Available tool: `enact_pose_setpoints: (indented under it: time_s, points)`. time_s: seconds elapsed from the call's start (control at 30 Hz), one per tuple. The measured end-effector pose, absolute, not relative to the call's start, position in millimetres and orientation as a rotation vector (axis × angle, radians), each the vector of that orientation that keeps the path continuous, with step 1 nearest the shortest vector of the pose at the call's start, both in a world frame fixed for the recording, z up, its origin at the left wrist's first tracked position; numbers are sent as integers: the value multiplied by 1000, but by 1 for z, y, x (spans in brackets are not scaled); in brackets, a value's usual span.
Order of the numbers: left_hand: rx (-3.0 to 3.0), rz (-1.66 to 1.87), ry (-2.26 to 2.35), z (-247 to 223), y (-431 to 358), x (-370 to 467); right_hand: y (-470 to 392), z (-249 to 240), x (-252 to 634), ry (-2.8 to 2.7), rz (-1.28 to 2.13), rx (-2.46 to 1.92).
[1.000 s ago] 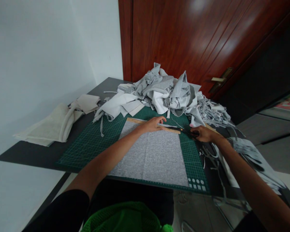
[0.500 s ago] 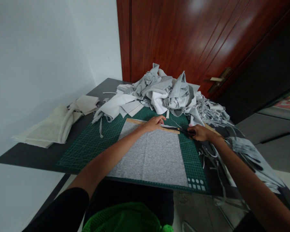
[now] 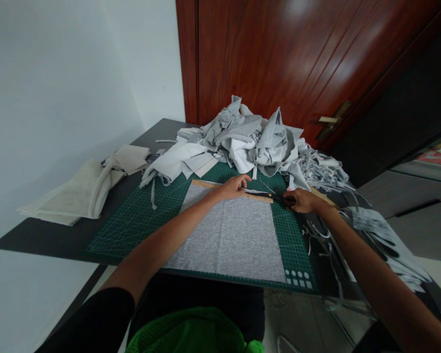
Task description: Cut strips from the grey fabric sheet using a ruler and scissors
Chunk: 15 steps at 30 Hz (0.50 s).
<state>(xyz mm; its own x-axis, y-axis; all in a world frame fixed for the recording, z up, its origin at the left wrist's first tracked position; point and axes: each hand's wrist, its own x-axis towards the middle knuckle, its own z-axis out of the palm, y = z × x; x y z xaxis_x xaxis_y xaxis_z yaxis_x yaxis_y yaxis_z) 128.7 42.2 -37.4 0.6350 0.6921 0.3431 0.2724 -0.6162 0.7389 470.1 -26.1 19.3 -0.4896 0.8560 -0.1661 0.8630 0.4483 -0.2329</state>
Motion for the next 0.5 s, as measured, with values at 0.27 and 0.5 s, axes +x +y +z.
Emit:
enact_pose_setpoints:
  time_s: [0.27, 0.5]
  points:
    - [2220, 884, 748, -41, 47, 128, -27, 20, 470, 2646, -385, 1562]
    - [2207, 894, 739, -43, 49, 127, -25, 18, 470, 2673, -371, 1552]
